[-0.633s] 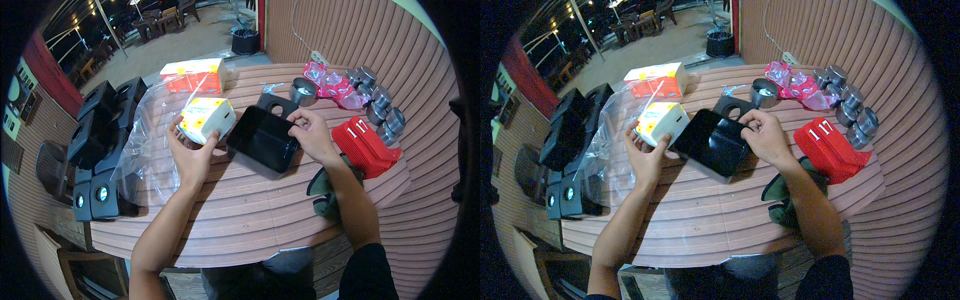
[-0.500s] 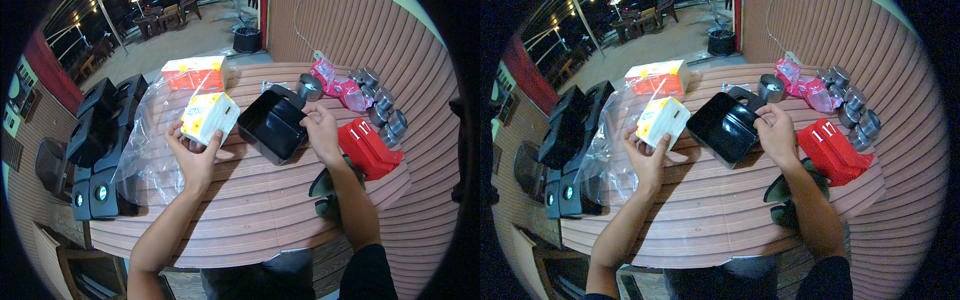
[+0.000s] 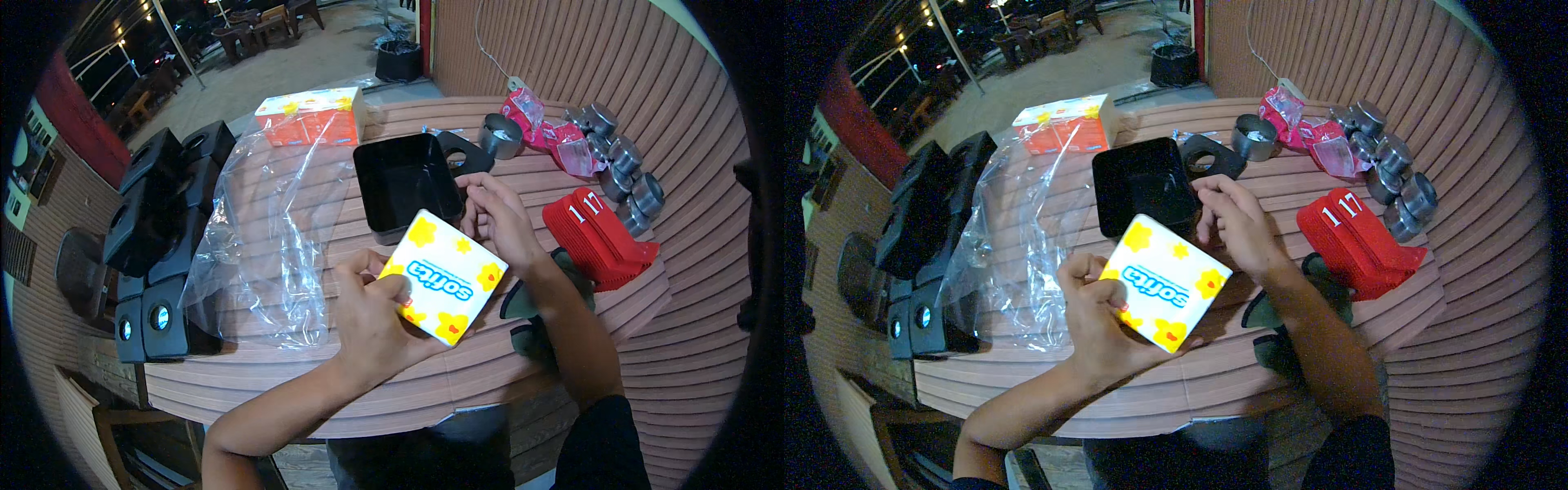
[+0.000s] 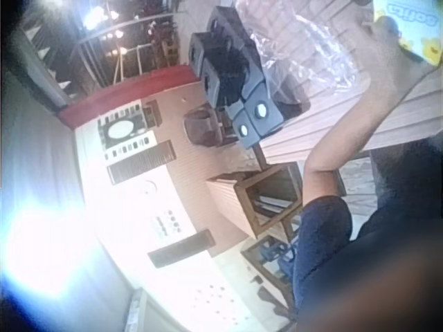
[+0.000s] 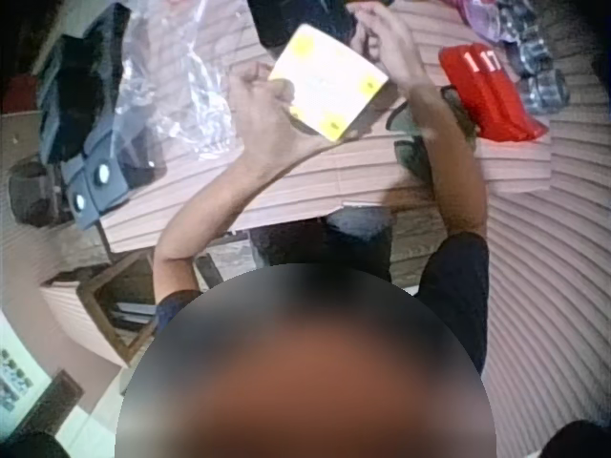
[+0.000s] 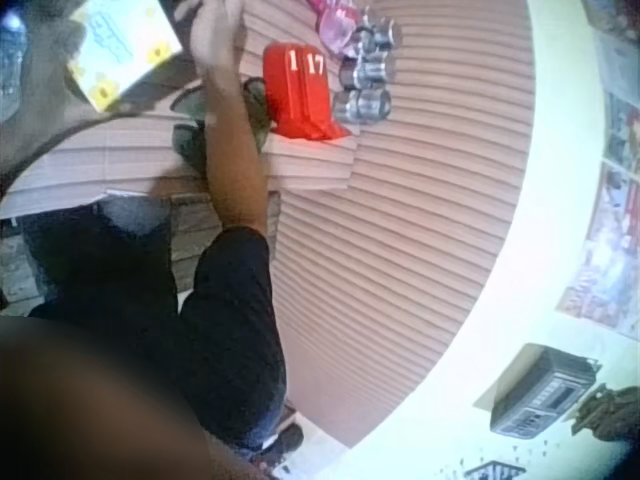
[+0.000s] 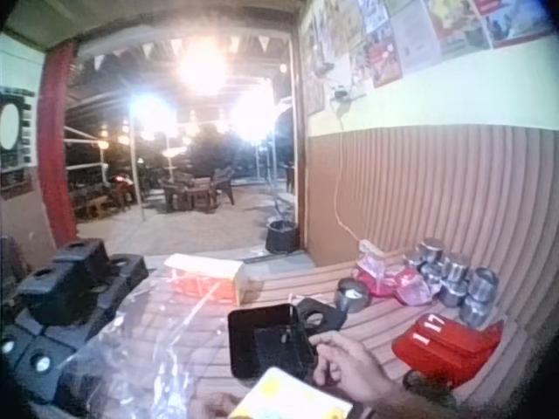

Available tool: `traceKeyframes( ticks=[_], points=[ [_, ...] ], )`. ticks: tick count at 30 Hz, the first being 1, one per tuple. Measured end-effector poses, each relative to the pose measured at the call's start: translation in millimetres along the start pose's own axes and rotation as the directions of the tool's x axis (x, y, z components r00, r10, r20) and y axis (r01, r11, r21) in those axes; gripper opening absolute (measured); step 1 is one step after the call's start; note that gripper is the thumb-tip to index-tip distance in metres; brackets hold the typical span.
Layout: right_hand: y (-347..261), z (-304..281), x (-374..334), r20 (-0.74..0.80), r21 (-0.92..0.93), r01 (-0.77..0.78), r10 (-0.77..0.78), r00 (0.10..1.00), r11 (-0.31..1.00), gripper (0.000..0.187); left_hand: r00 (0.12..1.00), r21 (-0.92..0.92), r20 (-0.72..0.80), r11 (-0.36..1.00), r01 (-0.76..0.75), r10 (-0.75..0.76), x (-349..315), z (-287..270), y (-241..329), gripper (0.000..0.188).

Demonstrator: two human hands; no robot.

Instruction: The person places small yellow boxes into black plastic containers, closes the lids, and stacks them. Then the person pours a granular substance from a pink packet into a metal cup and wipes the cup with a green cloth.

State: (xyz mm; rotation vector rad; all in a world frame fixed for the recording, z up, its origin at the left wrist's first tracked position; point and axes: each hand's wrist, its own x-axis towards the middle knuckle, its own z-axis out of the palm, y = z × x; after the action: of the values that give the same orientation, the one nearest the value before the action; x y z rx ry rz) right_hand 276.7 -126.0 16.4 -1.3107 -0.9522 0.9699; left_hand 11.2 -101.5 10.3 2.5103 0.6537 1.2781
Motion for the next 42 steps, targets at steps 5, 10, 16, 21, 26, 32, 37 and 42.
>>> traceKeyframes(
  ticks=[5, 10, 16, 21, 26, 32, 37, 42],
  points=[
    [-6.9, -8.6, 2.1, -0.005, -0.057, -0.063, 0.063, 0.998, 0.996, 0.026, 0.982, -0.054, 0.135, 0.991, -0.125, 0.132, 9.6, -3.7, -2.8, 0.094],
    [-4.5, -0.3, 0.3, 0.019, -0.211, -0.1, 0.107, 0.994, 0.972, 0.013, 0.959, -0.19, 0.283, 0.981, 0.037, 0.019, 8.5, 2.0, -8.2, 0.113],
    [-16.7, 8.6, -9.4, 0.193, -0.317, -0.183, 0.253, 0.948, 0.93, 0.024, 0.973, -0.332, 0.207, 0.943, -0.027, 0.101, 20.4, -1.7, -28.7, 0.086],
    [-39.7, -1.7, -24.6, 0.55, -0.223, 0.236, -0.077, 0.831, 0.946, 0.029, 0.98, -0.344, 0.195, 0.938, 0.028, 0.042, 21.9, -0.9, -38.3, 0.05],
    [-49.0, 5.4, -40.5, 0.466, -0.401, 0.351, -0.142, 0.873, 0.846, 0.012, 0.924, -0.383, 0.375, 0.895, 0.229, -0.076, 11.0, 1.3, -34.6, 0.034],
    [-42.9, 19.1, -35.7, 0.552, -0.444, 0.658, -0.393, 0.735, 0.608, 0.031, 0.935, -0.441, 0.346, 0.893, 0.095, 0.071, 15.7, 6.1, -47.8, 0.045],
    [-40.9, 16.3, -30.6, 0.592, -0.493, 0.686, -0.372, 0.715, 0.535, 0.03, 0.914, -0.531, 0.39, 0.838, 0.126, 0.11, 15.0, 10.4, -51.6, 0.059],
    [-37.2, 18.1, -27.6, 0.601, -0.363, 0.656, -0.372, 0.707, 0.661, 0.031, 0.897, -0.577, 0.439, 0.78, 0.242, 0.046, 18.3, 10.1, -51.6, 0.05]
  ],
)
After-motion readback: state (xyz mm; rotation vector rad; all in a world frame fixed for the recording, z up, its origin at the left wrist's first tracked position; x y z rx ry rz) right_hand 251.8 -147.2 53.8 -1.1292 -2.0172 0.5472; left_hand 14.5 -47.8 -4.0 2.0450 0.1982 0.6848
